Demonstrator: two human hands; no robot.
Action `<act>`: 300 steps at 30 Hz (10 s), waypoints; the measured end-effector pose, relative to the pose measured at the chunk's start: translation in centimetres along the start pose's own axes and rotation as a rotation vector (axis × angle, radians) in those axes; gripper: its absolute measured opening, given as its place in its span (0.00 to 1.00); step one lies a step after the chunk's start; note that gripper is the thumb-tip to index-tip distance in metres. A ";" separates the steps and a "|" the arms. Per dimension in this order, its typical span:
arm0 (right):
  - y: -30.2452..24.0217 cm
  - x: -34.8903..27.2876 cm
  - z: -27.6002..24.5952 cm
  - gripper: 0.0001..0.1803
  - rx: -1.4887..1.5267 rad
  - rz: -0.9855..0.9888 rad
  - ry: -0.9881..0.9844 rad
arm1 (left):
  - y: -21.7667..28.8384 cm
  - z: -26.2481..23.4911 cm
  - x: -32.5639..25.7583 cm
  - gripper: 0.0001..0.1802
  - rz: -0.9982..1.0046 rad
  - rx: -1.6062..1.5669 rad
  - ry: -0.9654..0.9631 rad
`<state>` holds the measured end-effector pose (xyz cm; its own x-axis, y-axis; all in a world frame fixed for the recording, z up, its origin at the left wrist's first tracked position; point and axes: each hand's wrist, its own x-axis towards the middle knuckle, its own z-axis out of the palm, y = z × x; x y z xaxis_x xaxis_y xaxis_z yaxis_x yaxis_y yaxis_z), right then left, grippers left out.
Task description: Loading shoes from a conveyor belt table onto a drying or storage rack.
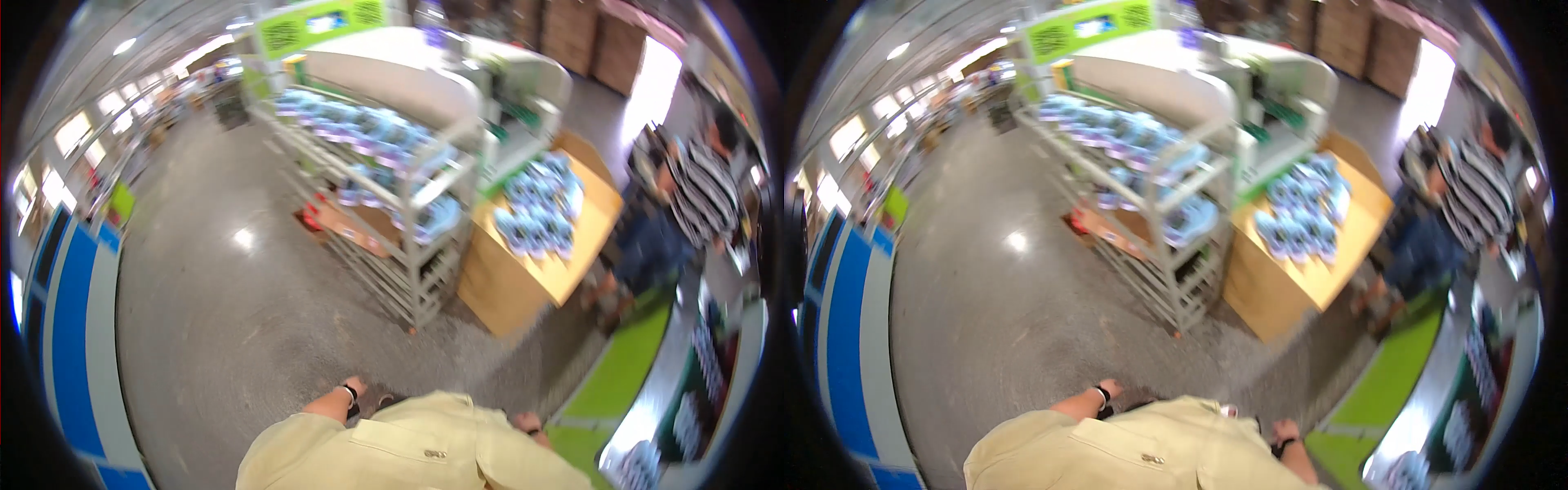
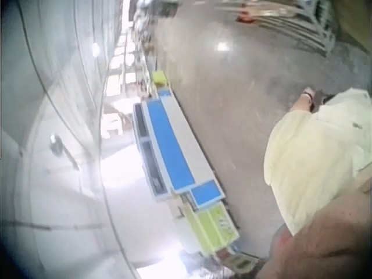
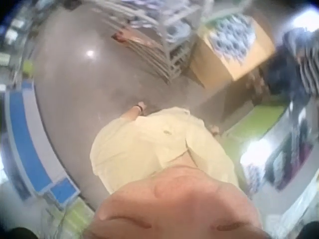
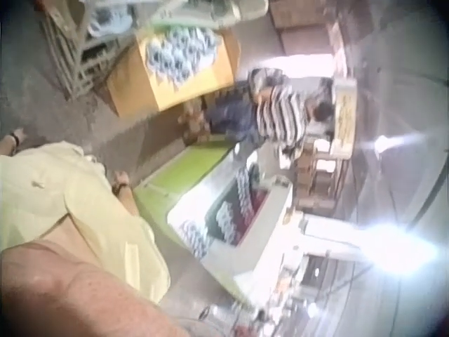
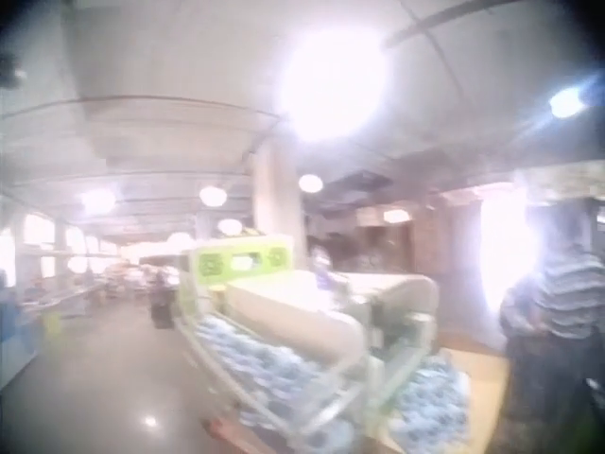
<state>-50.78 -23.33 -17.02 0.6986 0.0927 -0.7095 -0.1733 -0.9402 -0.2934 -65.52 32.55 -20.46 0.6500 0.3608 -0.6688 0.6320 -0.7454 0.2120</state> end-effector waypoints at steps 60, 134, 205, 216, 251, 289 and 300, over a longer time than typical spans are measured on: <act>-25.0 33.6 -54.0 0.19 0.150 -0.752 0.786 | 60.2 -27.8 19.1 0.30 0.790 -0.090 0.382; -8.9 44.5 -62.1 0.20 0.059 -0.805 0.892 | 70.9 -25.4 11.4 0.25 0.384 -0.515 0.564; -48.8 40.4 -74.7 0.38 0.552 -1.464 0.800 | 68.0 -46.3 25.3 0.43 0.714 -2.298 -0.098; -35.0 38.3 -60.1 0.30 0.058 -1.320 0.416 | 64.3 -33.0 16.4 0.29 0.458 -2.247 -0.303; -15.1 41.4 -56.6 0.39 0.582 -0.623 0.495 | 69.3 -26.2 12.9 0.23 0.224 -1.949 -0.390; -44.0 36.4 -74.3 0.35 0.550 -1.356 0.713 | 67.1 -46.8 23.1 0.35 0.657 -2.590 -0.022; -31.2 52.2 -71.7 0.56 -0.163 -0.845 0.856 | 64.2 -38.8 17.2 0.31 0.565 -2.379 -0.109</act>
<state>40.84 -12.67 1.04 0.7926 0.5077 0.3378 0.6050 -0.7241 -0.3312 2.65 12.65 9.27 0.8836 0.3649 -0.2934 -0.2597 0.9034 0.3414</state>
